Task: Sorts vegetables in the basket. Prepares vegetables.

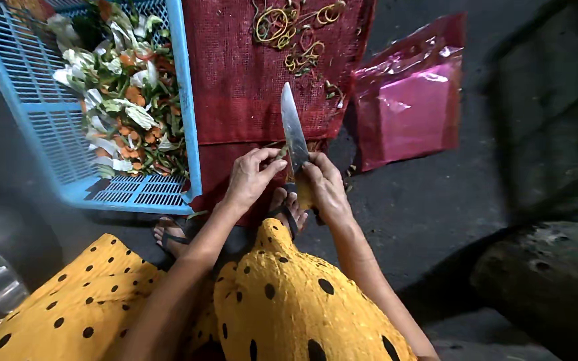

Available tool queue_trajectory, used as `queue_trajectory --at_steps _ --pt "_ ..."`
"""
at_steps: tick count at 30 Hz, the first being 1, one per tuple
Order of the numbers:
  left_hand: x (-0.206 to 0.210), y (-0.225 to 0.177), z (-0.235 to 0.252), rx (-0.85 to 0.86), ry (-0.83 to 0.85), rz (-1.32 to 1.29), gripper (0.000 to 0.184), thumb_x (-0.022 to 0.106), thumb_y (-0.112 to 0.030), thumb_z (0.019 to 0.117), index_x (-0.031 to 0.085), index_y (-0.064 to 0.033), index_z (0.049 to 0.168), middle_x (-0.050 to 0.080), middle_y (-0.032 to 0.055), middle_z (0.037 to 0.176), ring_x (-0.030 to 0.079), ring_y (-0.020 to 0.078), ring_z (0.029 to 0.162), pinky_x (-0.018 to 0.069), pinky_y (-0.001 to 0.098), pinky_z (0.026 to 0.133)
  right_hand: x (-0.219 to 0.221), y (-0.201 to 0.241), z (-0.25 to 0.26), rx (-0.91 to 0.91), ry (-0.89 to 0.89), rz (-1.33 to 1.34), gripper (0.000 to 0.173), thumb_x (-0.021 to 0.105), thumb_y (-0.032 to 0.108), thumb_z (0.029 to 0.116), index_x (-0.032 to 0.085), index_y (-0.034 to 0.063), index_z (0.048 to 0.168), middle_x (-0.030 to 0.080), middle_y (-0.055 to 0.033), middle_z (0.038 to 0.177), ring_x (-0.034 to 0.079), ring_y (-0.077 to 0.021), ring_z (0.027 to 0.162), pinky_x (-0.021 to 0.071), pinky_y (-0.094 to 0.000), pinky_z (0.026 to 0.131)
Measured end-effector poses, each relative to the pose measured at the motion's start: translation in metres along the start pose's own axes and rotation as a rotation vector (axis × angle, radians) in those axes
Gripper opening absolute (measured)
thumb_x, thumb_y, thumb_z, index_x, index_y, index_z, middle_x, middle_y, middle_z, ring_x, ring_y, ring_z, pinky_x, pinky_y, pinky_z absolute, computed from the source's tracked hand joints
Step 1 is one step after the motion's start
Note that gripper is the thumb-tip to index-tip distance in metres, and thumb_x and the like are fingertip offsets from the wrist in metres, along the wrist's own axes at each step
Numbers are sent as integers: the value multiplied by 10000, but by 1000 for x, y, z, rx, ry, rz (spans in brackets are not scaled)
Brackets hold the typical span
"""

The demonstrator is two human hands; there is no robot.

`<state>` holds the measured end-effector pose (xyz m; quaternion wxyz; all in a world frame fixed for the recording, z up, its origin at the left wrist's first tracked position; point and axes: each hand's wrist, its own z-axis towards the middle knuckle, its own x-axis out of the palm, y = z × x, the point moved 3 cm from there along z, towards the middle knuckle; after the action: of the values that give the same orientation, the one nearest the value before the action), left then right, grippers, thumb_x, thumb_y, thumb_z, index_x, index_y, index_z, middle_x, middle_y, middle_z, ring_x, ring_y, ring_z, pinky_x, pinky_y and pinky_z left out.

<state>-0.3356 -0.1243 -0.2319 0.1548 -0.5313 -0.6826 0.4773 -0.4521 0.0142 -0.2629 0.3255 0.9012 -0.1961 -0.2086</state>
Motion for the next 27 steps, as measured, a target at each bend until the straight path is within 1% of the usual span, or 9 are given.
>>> queue_trajectory --at_steps 3,6,9,13,15,16,18,24,27 --pt "2 -1 1 5 71 -108 251 611 -195 1040 712 -46 1215 706 96 1049 664 139 781 577 304 727 -1 0 -2 -32 7 27 346 391 221 1089 593 112 1348 678 -90 1024 646 -174 793 542 -407 687" --pt "5 2 6 32 63 -120 264 598 -212 1048 727 -42 1204 706 82 1038 656 118 801 565 288 744 -8 5 -5 -114 14 29 554 374 171 1065 356 239 1614 630 -64 1363 632 -137 838 528 -369 686" --pt "2 -2 5 41 94 -108 255 638 -205 1024 741 -46 1195 713 84 1118 680 135 922 570 325 841 -11 9 -8 -157 44 84 525 406 261 1081 381 270 1605 556 2 1494 615 -71 834 510 -291 666" --pt "1 -14 -2 96 127 -71 185 677 -107 983 761 -34 1131 716 99 1079 683 154 948 566 331 854 -7 10 -11 -187 105 98 518 431 335 1090 415 198 1588 441 20 1605 639 -44 1011 528 -270 793" --pt "3 -16 -2 109 135 -34 173 674 -91 980 767 -32 1113 709 103 1054 679 159 938 561 335 847 -5 8 -12 -188 95 117 511 436 313 1090 412 211 1590 571 22 1470 590 -20 795 490 -227 657" --pt "3 -16 -2 112 137 -14 169 675 -92 979 768 -32 1106 707 104 1047 677 164 940 559 342 850 -3 7 -12 -188 83 143 515 454 298 1088 404 225 1595 668 -3 1236 535 -36 663 452 -222 567" --pt "5 -11 2 128 132 21 171 680 -112 980 775 -35 1098 716 104 1034 681 171 954 553 355 875 -1 6 -12 -196 102 165 531 458 268 1091 362 246 1613 647 -14 891 470 -54 547 410 -215 484" --pt "-1 -15 -6 155 134 98 184 670 -126 987 775 -38 1110 706 110 1023 677 191 916 555 368 843 8 6 -14 -203 103 84 504 411 258 1107 374 246 1609 611 -25 821 439 -84 525 399 -252 478" --pt "5 -6 1 124 111 215 201 660 -195 1002 787 -78 1105 717 111 1030 688 235 940 555 457 840 10 6 -15 -182 99 110 476 398 247 1111 419 225 1587 585 -13 755 408 -75 483 375 -245 444"
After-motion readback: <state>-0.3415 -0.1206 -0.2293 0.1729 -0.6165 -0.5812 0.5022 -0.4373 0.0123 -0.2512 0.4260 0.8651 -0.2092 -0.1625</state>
